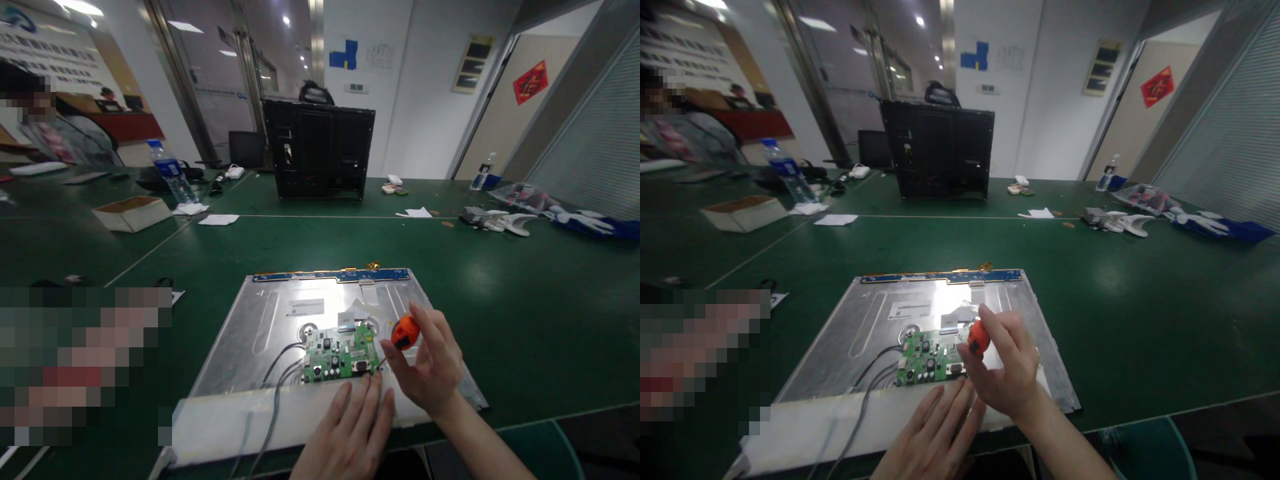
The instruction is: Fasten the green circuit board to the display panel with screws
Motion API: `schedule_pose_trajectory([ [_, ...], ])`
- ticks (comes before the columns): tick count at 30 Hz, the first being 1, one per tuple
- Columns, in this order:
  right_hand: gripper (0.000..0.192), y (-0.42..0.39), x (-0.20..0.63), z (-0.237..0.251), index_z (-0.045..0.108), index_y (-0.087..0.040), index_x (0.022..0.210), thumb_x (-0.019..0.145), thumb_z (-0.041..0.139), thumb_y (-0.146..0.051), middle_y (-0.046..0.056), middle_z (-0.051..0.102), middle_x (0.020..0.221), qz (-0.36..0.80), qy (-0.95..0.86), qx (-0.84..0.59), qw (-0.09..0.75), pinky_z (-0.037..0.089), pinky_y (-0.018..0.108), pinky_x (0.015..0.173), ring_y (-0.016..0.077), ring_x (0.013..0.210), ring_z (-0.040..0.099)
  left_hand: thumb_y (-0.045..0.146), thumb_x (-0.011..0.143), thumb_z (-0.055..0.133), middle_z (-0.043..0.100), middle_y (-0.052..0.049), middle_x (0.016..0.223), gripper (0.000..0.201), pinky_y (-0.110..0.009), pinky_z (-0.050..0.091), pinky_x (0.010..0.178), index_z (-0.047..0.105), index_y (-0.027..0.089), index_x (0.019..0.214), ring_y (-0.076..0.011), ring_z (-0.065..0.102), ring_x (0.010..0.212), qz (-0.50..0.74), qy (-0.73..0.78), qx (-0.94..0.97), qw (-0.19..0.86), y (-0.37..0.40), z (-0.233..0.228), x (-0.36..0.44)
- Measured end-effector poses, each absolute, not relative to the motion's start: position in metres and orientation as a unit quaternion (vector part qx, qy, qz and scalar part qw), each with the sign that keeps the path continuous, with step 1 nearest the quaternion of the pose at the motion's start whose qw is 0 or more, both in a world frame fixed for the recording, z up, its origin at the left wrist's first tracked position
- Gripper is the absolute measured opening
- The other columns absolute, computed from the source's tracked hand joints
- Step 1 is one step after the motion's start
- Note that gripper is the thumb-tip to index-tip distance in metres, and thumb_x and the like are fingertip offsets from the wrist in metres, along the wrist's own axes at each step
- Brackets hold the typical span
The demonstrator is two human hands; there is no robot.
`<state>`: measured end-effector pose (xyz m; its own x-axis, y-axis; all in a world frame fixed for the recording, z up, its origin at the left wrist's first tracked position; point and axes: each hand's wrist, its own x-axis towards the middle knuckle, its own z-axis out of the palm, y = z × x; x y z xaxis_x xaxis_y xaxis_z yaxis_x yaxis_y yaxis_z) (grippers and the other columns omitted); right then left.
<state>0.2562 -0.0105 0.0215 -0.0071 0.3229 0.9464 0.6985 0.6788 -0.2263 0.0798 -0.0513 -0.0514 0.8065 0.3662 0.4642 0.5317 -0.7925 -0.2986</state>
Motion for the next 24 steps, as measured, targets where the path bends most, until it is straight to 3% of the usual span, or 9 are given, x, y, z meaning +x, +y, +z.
schedule_pose_trajectory([
  [3, 0.067, -0.009, 0.258, 0.01, 0.033, -0.019, 0.15, 0.089, 0.061, -0.021, 0.007, 0.061, 0.095, -0.126, -0.683, -0.363, 0.621, 0.06, 0.037, 0.067, 0.0189, 0.078, 0.063, 0.038, 0.099, 0.047, 0.054, -0.014, 0.142, 0.051, -0.04, 0.027, 0.11, 0.049, 0.012, 0.142, -0.0273, 0.042, 0.133, -0.191, -0.243, -0.927, 0.213, -0.051, -0.052, 0.079],
  [9, 0.045, -0.006, 0.261, 0.009, 0.044, -0.021, 0.134, 0.091, 0.055, -0.018, 0.006, 0.062, 0.099, -0.047, -0.696, -0.328, 0.637, 0.058, 0.036, 0.069, 0.0182, 0.082, 0.063, 0.037, 0.098, 0.047, 0.055, -0.014, 0.141, 0.05, -0.041, 0.027, 0.11, 0.05, 0.012, 0.141, -0.0276, 0.043, 0.132, -0.204, -0.241, -0.923, 0.218, -0.051, -0.054, 0.079],
  [14, 0.059, -0.006, 0.259, 0.02, 0.044, -0.026, 0.133, 0.082, 0.073, -0.016, 0.003, 0.057, 0.101, -0.083, -0.688, -0.334, 0.639, 0.058, 0.031, 0.068, 0.016, 0.084, 0.06, 0.037, 0.098, 0.047, 0.053, -0.015, 0.143, 0.052, -0.042, 0.027, 0.111, 0.048, 0.011, 0.143, -0.028, 0.042, 0.134, -0.195, -0.242, -0.925, 0.218, -0.051, -0.054, 0.08],
  [20, 0.048, -0.011, 0.257, 0.024, 0.051, -0.022, 0.135, 0.089, 0.064, -0.022, 0.006, 0.059, 0.097, -0.161, -0.685, -0.392, 0.593, 0.06, 0.032, 0.066, 0.0175, 0.081, 0.062, 0.036, 0.099, 0.048, 0.058, -0.012, 0.137, 0.045, -0.041, 0.025, 0.111, 0.054, 0.013, 0.137, -0.0269, 0.043, 0.132, -0.215, -0.245, -0.92, 0.217, -0.051, -0.05, 0.081],
  [24, 0.059, -0.011, 0.259, 0.015, 0.04, -0.018, 0.147, 0.09, 0.056, -0.021, 0.009, 0.064, 0.102, -0.142, -0.689, -0.384, 0.598, 0.06, 0.039, 0.073, 0.0214, 0.087, 0.066, 0.038, 0.099, 0.048, 0.057, -0.013, 0.138, 0.047, -0.041, 0.026, 0.111, 0.054, 0.013, 0.137, -0.0268, 0.043, 0.133, -0.214, -0.243, -0.921, 0.218, -0.051, -0.051, 0.081],
])
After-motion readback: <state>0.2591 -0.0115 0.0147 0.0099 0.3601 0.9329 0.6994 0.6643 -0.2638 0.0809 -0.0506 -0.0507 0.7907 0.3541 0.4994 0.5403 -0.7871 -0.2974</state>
